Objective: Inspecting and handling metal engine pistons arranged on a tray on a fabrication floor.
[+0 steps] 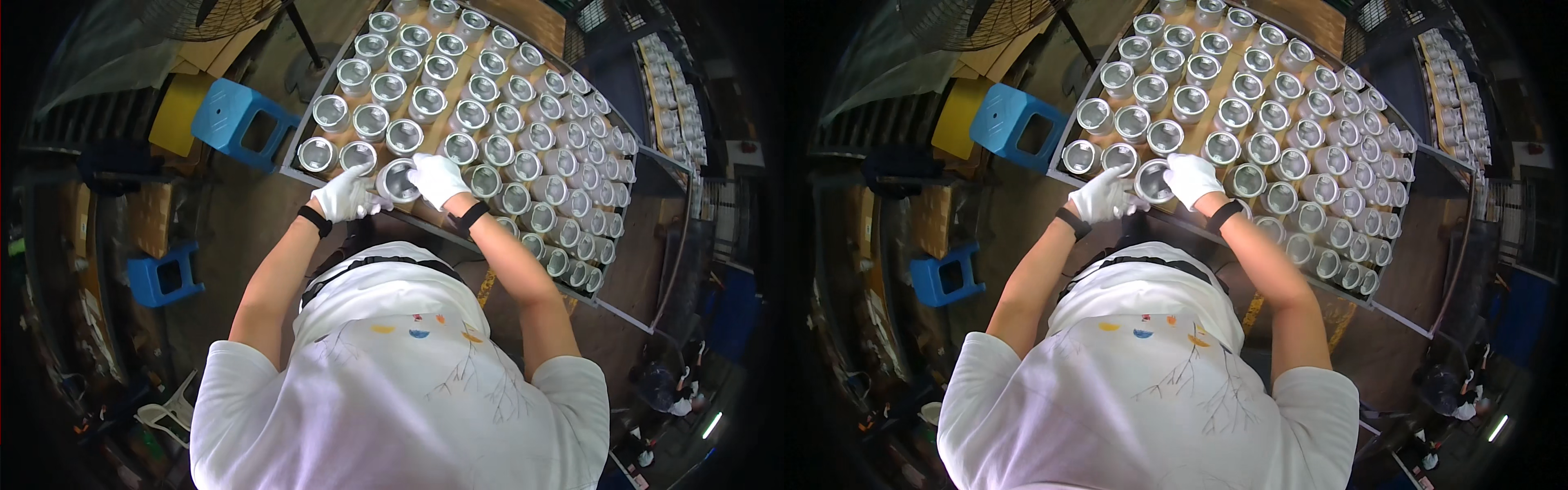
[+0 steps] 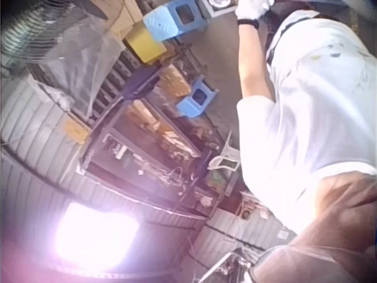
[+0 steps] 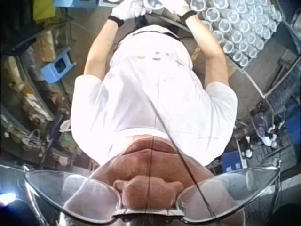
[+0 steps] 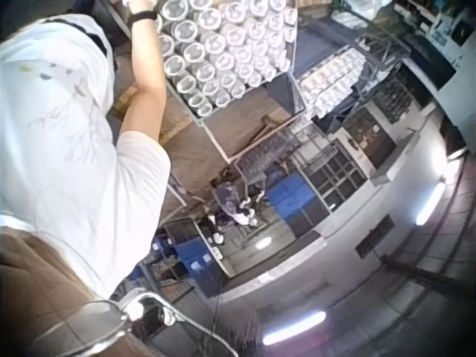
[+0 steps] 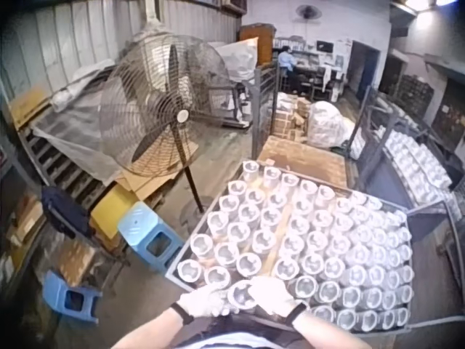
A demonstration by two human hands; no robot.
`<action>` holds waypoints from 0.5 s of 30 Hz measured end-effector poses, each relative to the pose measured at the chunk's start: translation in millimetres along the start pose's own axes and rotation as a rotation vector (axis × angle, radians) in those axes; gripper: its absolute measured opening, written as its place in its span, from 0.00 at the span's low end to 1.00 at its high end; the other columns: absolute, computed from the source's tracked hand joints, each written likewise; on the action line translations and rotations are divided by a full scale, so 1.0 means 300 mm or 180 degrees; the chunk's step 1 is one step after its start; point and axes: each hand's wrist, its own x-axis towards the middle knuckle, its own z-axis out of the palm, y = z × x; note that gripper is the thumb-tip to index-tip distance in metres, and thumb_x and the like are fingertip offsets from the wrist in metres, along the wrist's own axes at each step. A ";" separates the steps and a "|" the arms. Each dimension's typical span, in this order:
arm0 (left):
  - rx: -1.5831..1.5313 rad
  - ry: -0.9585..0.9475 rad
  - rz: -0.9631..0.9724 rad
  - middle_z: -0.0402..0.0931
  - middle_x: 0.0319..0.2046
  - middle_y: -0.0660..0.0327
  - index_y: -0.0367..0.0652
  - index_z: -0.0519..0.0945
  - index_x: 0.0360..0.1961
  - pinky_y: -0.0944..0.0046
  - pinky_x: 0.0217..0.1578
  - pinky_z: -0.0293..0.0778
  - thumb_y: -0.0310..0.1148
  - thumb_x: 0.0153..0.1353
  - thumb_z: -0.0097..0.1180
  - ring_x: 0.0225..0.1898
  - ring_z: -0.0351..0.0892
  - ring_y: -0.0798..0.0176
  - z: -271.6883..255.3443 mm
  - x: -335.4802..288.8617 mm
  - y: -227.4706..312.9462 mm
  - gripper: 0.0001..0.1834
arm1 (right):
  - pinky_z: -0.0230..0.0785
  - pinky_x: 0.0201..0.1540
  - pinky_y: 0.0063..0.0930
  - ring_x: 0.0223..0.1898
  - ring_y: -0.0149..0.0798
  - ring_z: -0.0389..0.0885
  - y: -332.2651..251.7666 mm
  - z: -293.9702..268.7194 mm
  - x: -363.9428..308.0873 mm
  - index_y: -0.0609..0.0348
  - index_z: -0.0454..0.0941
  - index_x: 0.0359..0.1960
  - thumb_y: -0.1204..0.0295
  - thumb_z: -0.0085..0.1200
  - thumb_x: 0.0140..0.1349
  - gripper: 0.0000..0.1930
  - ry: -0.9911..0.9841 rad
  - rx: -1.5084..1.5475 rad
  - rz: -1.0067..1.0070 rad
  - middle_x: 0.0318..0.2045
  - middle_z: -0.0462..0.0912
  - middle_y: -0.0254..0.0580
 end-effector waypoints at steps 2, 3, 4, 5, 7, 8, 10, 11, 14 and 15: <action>-0.0014 0.0236 0.0117 0.80 0.48 0.42 0.40 0.70 0.63 0.71 0.21 0.77 0.62 0.71 0.43 0.36 0.86 0.54 0.019 -0.018 0.007 0.36 | 0.75 0.41 0.54 0.36 0.62 0.84 0.035 0.066 0.010 0.60 0.82 0.34 0.64 0.52 0.61 0.12 -0.0106 0.0136 0.0417 0.29 0.85 0.57; -0.0014 0.0479 0.0226 0.81 0.49 0.44 0.39 0.70 0.62 0.70 0.23 0.77 0.60 0.71 0.44 0.38 0.85 0.55 0.025 -0.025 0.006 0.35 | 0.75 0.43 0.54 0.37 0.62 0.84 0.050 0.104 0.014 0.61 0.83 0.34 0.64 0.53 0.61 0.13 -0.0196 0.0277 0.0838 0.31 0.85 0.59; -0.0049 0.0515 0.0261 0.78 0.53 0.44 0.41 0.70 0.63 0.71 0.23 0.74 0.58 0.72 0.45 0.42 0.84 0.54 0.003 -0.030 0.001 0.33 | 0.77 0.45 0.53 0.40 0.61 0.85 0.066 0.162 0.030 0.62 0.85 0.34 0.66 0.53 0.60 0.12 -0.0254 0.0493 0.1139 0.34 0.85 0.63; -0.0055 0.0515 0.0256 0.78 0.53 0.44 0.41 0.70 0.63 0.71 0.23 0.74 0.58 0.72 0.45 0.42 0.84 0.54 0.006 -0.041 0.000 0.33 | 0.77 0.45 0.53 0.40 0.61 0.85 0.086 0.218 0.036 0.62 0.85 0.34 0.66 0.53 0.60 0.12 -0.0261 0.0492 0.1143 0.34 0.85 0.63; -0.0160 0.0536 0.0499 0.76 0.57 0.43 0.43 0.70 0.64 0.71 0.24 0.75 0.56 0.73 0.44 0.42 0.83 0.53 0.029 -0.072 -0.005 0.31 | 0.78 0.37 0.50 0.30 0.56 0.87 0.097 0.279 0.053 0.65 0.84 0.30 0.66 0.53 0.63 0.14 -0.0261 0.0260 0.1449 0.24 0.85 0.59; -0.0256 0.0454 0.0499 0.75 0.58 0.43 0.45 0.70 0.64 0.71 0.26 0.76 0.55 0.74 0.44 0.42 0.83 0.54 0.011 -0.081 -0.006 0.29 | 0.79 0.40 0.49 0.33 0.58 0.87 0.087 0.293 0.051 0.64 0.86 0.30 0.68 0.53 0.61 0.13 -0.0078 -0.0107 0.1340 0.25 0.85 0.61; -0.0271 0.0455 0.0519 0.75 0.58 0.43 0.45 0.70 0.64 0.71 0.26 0.77 0.55 0.74 0.45 0.42 0.83 0.55 -0.008 -0.098 -0.011 0.29 | 0.79 0.40 0.49 0.34 0.59 0.87 0.085 0.295 0.054 0.64 0.86 0.30 0.68 0.53 0.61 0.13 -0.0116 -0.0221 0.1279 0.26 0.85 0.61; -0.0278 0.0456 0.0532 0.75 0.58 0.43 0.45 0.71 0.64 0.72 0.26 0.77 0.55 0.73 0.45 0.41 0.83 0.56 -0.014 -0.106 -0.012 0.29 | 0.79 0.41 0.49 0.35 0.60 0.87 0.084 0.289 0.062 0.64 0.86 0.29 0.68 0.53 0.60 0.13 -0.0148 -0.0330 0.1226 0.26 0.85 0.61; -0.0274 0.0540 0.0601 0.76 0.57 0.45 0.45 0.72 0.62 0.71 0.26 0.77 0.55 0.73 0.45 0.41 0.83 0.56 -0.028 -0.134 -0.006 0.28 | 0.79 0.41 0.49 0.37 0.59 0.87 0.045 0.172 0.096 0.62 0.87 0.29 0.67 0.54 0.59 0.13 -0.0492 -0.0458 0.1191 0.30 0.85 0.62; -0.0296 0.0583 0.0626 0.76 0.57 0.45 0.45 0.73 0.62 0.71 0.27 0.77 0.55 0.74 0.45 0.41 0.83 0.56 -0.031 -0.145 -0.005 0.28 | 0.79 0.41 0.50 0.38 0.58 0.87 0.031 0.139 0.106 0.61 0.87 0.30 0.67 0.54 0.59 0.12 -0.0549 -0.0713 0.1064 0.31 0.85 0.62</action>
